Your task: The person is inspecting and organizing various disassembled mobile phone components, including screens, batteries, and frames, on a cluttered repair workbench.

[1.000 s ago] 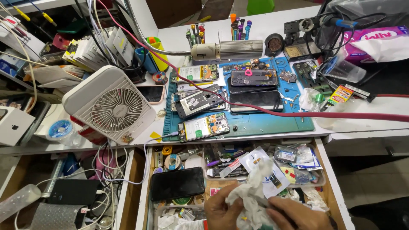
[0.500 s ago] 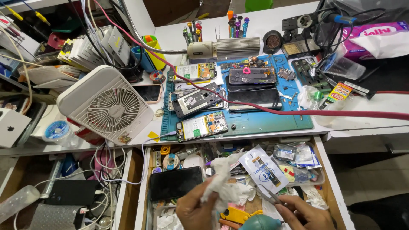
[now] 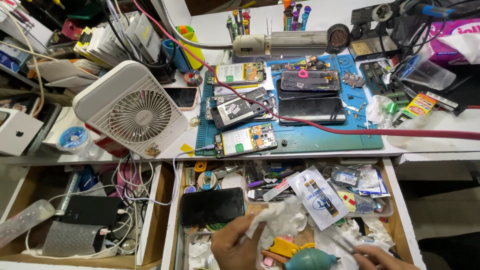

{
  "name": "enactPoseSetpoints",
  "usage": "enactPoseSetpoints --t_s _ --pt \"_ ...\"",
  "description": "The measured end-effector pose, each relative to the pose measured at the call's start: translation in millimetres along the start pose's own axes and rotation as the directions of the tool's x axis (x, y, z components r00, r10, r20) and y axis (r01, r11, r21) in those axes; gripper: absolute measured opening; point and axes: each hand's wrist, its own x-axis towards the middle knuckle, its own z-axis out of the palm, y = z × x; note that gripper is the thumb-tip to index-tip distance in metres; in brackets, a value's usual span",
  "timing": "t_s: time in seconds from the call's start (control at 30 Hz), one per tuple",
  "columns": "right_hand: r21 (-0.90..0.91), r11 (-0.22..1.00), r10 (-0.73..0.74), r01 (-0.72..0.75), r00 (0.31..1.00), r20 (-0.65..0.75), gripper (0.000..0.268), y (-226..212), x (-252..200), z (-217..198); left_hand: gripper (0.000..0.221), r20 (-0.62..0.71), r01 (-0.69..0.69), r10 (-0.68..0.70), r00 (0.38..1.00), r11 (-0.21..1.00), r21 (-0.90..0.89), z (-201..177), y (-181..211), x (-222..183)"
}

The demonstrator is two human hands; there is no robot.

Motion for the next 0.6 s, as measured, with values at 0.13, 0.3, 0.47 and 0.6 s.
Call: enactPoseSetpoints --t_s 0.13,0.3,0.47,0.6 --pt "0.248 0.964 -0.035 0.096 0.970 -0.239 0.032 53 25 -32 0.032 0.453 -0.218 0.170 0.875 0.974 0.057 6 -34 -16" --pt "0.503 0.838 0.012 0.211 0.915 -0.403 0.035 18 -20 -48 0.088 0.904 -0.198 -0.135 0.405 0.953 0.230 13 -29 -30" --pt "0.087 0.992 -0.081 0.090 0.992 -0.093 0.051 -5 -14 -33 0.079 0.648 -0.232 0.097 0.756 0.964 0.127 23 1 -40" --pt "-0.040 0.987 -0.142 0.157 0.959 0.245 0.038 -26 -3 6 0.056 0.610 0.854 -0.620 0.494 0.479 -0.205 26 57 -44"
